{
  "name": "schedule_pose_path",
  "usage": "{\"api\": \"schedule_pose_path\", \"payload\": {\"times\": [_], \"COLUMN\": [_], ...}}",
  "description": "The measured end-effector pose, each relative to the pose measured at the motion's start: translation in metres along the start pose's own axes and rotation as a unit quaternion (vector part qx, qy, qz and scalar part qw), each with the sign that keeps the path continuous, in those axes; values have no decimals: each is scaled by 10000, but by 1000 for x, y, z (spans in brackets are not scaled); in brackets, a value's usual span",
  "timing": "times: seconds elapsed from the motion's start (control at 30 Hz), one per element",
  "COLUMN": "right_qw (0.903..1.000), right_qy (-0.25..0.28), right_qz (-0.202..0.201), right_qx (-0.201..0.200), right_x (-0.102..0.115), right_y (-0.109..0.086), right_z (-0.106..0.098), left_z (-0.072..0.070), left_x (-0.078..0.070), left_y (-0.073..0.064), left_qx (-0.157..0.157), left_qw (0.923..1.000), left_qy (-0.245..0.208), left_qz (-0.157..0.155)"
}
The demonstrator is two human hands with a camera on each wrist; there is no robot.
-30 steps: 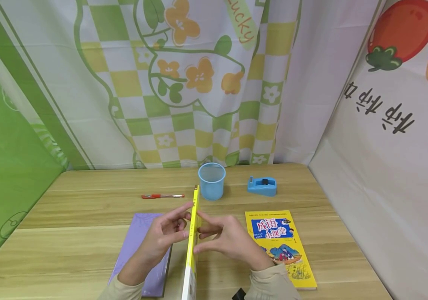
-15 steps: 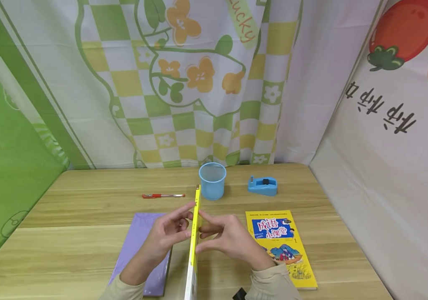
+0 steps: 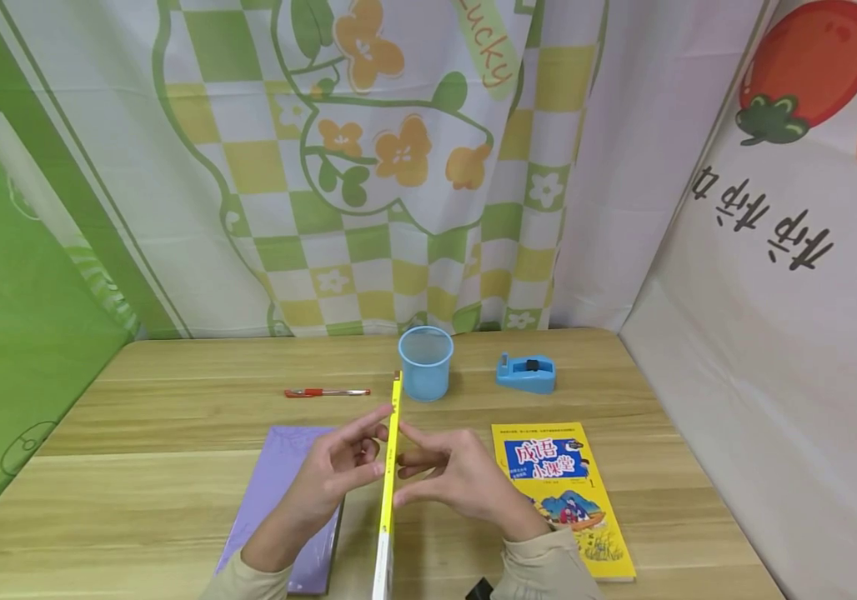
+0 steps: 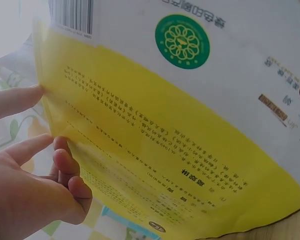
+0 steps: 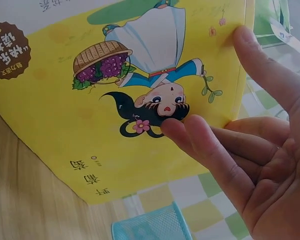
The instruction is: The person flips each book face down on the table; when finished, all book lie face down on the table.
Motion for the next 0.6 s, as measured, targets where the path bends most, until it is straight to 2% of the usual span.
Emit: {"api": "schedule_pose_path", "payload": {"times": [0.6], "right_qw": [9992], "right_qy": [128], "right_qz": [319], "right_qx": [-188], "right_x": [-3], "right_y": [0], "right_z": [-1], "left_z": [-2], "left_x": [1], "left_y": [1], "left_qx": [-76], "left_qw": [9988], "left_qy": [476], "left_qz": [-58]}}
Point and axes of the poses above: each hand's wrist, its own y-axis towards the middle knuckle, its own z-axis out of the palm, x = y × z, the point moved 5 cm from there along y, towards the middle knuckle, and after that the axes turned 14 degrees about y, right-handed, at the moved point
